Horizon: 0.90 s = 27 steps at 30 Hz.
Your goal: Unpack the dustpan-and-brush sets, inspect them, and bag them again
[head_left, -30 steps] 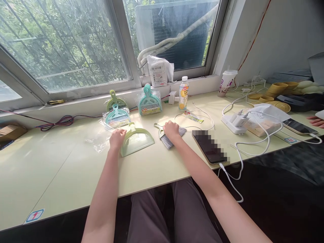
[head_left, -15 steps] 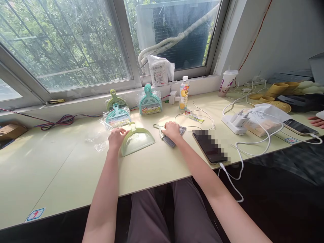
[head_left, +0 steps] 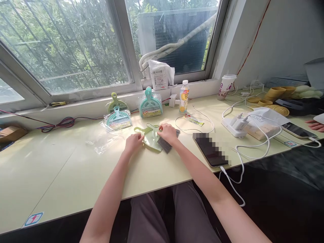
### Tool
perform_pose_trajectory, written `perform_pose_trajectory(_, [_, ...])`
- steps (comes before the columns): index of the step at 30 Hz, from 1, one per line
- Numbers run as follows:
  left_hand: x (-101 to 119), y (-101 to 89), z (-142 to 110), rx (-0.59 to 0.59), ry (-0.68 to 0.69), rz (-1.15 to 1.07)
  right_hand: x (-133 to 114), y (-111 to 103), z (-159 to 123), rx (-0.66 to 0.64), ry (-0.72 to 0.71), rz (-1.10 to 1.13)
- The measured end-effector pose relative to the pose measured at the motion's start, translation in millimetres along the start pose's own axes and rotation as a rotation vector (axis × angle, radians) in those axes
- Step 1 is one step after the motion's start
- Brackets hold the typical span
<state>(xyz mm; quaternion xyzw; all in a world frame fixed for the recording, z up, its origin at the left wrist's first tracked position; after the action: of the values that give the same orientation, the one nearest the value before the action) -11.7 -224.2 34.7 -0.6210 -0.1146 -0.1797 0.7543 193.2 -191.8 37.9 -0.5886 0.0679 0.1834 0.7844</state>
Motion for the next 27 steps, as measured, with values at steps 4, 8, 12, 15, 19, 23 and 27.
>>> perform_pose_trajectory(4, [29.9, 15.7, -6.7, -0.075, 0.148, -0.079, -6.6, 6.3, -2.2, -0.039, -0.111, -0.026])
perform_pose_trajectory(8, [35.5, 17.1, -10.5, -0.092, 0.315, -0.065, -7.1, 8.0, -1.3, -0.067, -0.188, 0.047])
perform_pose_trajectory(12, [25.5, 11.3, -7.4, 0.069, 0.469, 0.071, -6.2, 10.1, 0.1, -0.107, -0.244, 0.111])
perform_pose_trajectory(15, [16.0, 8.7, -4.2, 0.18, 0.579, 0.189, -7.3, 12.5, 0.0, -0.125, -0.273, 0.123])
perform_pose_trajectory(19, [7.9, 12.0, -3.2, 0.132, 0.659, 0.229, -9.1, 15.0, -0.8, -0.109, -0.281, 0.15])
perform_pose_trajectory(23, [7.7, 15.8, -4.6, 0.078, 0.651, 0.279, -8.1, 17.9, -0.3, -0.109, -0.268, 0.177])
perform_pose_trajectory(27, [11.5, 16.0, -5.9, 0.056, 0.642, 0.337, -6.9, 19.2, 1.5, -0.114, -0.261, 0.166])
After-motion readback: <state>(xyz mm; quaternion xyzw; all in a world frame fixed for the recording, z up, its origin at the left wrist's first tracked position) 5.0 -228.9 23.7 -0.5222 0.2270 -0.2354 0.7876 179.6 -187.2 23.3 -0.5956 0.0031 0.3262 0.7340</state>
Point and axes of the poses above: each hand's wrist, its own z-axis towards the middle knuckle, its own y-axis out of the palm, x = y × z, the point moved 3 cm from there along z, towards the middle knuckle, and after that the axes turned 8 degrees about -z, right-handed, at the moved point
